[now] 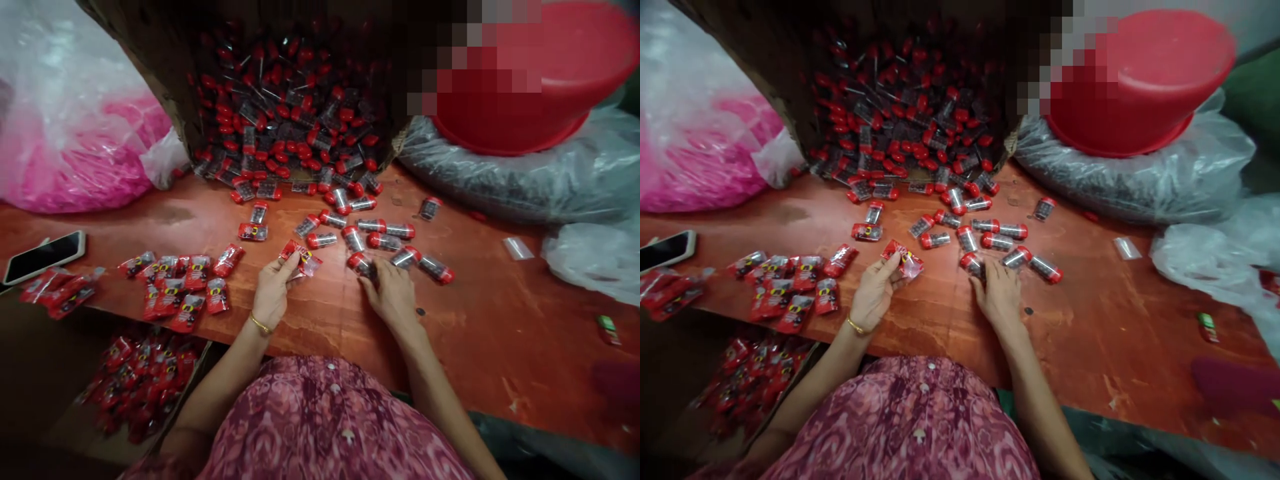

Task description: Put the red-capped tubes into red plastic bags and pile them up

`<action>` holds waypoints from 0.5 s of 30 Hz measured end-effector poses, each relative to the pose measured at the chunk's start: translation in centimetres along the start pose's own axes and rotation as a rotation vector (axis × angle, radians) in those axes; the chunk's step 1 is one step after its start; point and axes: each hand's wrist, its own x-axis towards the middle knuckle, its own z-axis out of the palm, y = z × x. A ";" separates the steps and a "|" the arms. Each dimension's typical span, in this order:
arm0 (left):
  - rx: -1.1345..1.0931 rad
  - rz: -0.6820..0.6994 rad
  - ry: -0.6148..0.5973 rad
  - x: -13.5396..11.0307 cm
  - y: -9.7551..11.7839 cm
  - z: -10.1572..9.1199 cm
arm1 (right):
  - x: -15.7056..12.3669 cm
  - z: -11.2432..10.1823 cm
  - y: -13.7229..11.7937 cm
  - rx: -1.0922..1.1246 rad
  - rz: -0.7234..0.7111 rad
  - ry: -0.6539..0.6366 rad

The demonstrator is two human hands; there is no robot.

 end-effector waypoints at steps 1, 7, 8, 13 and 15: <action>-0.013 -0.016 -0.003 0.0 0.1 -0.1 | -0.1 0.2 0.4 0.005 -0.036 -0.020; -0.001 -0.046 -0.031 -0.7 0.1 -0.2 | -1.8 -1.1 -2.7 0.628 0.069 -0.031; 0.010 -0.046 -0.031 -0.9 0.0 -0.2 | -2.1 -1.7 -3.6 0.751 0.122 -0.098; 0.080 -0.022 -0.031 -1.8 -0.5 0.1 | -2.8 -4.0 -6.4 1.093 0.221 -0.361; 0.102 -0.007 -0.036 -2.2 -0.6 0.2 | -2.7 -4.3 -6.8 1.125 0.242 -0.418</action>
